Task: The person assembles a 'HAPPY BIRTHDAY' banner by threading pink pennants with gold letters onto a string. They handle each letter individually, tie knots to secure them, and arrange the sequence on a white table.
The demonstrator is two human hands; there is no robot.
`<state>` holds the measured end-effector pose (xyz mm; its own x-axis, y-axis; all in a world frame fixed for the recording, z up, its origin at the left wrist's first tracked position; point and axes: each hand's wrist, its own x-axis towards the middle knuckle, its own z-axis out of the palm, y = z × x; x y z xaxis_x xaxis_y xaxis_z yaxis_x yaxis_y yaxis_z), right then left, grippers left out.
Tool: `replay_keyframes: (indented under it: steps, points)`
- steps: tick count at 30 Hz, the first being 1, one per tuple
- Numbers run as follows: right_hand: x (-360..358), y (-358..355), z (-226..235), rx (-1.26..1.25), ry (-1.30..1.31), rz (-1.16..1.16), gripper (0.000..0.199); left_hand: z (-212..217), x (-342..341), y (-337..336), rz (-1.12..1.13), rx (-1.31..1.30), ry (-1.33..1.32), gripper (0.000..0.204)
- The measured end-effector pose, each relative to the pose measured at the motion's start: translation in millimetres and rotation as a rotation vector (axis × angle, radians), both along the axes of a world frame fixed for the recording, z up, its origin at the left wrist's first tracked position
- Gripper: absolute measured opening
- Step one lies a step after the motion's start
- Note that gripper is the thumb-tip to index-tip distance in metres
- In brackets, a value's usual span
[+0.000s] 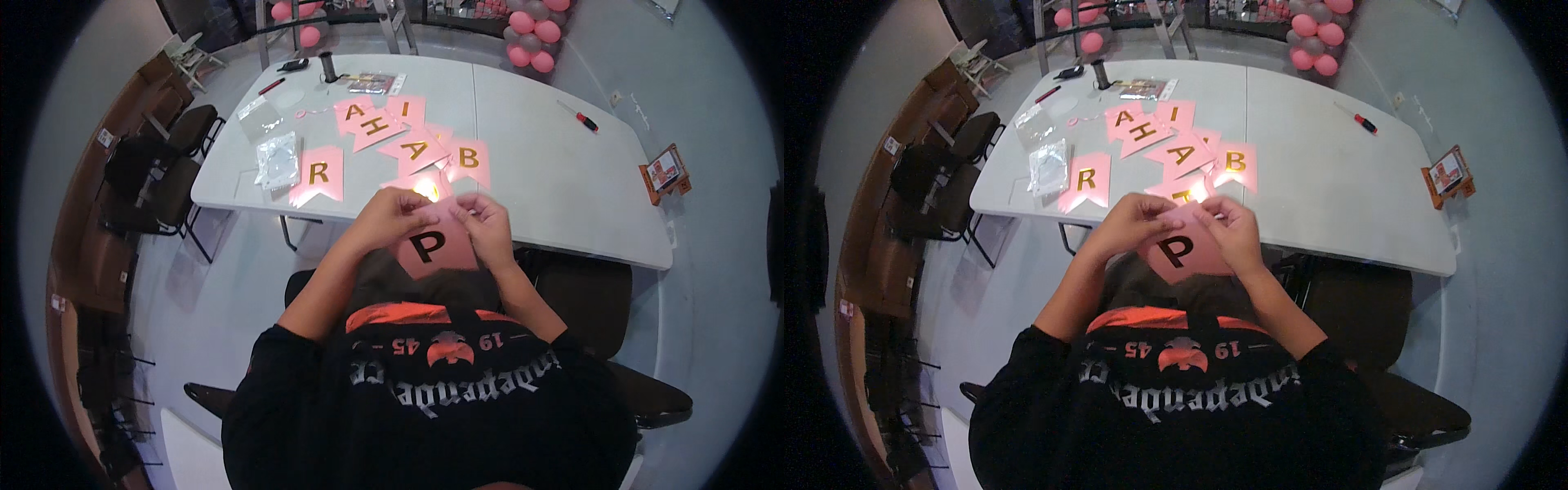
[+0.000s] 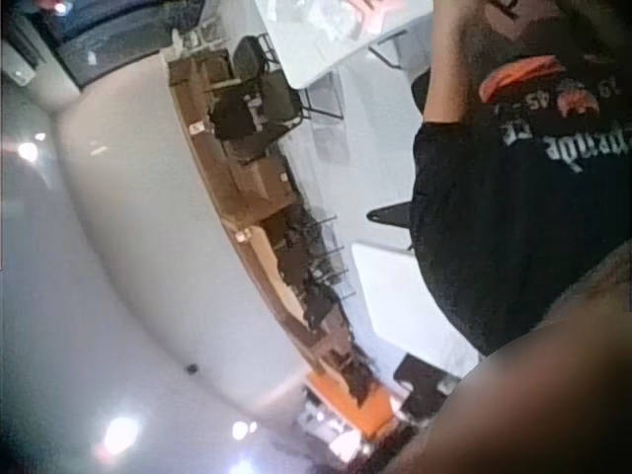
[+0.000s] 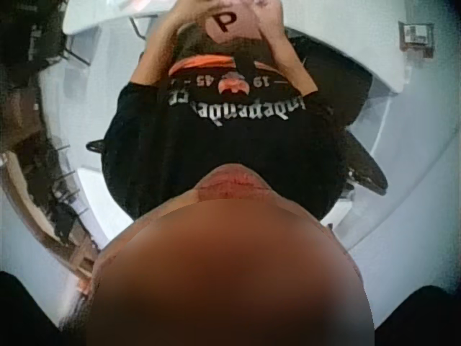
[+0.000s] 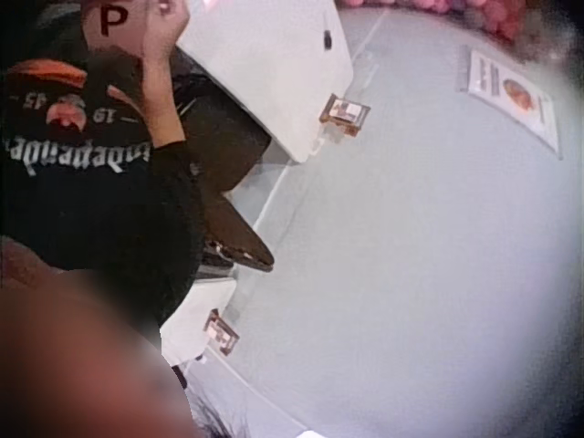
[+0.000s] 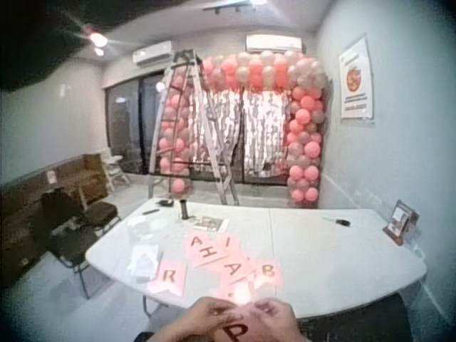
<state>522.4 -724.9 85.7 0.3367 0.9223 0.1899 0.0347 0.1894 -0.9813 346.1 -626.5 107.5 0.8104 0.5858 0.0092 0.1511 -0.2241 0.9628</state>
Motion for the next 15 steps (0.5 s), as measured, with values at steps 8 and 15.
replay_keyframes:
  steps: [8, 15]
  points:
    - [-5.5, -8.7, -0.3, 0.111, -0.34, -0.192, 0.012, 12.2, 0.6, -6.2, -0.072, -0.264, -0.034, 0.024]
    - [1.9, -0.5, -5.8, 0.415, -0.71, -0.211, 0.008, -12.0, -0.7, -0.1, -0.084, -0.038, 0.063, 0.021]
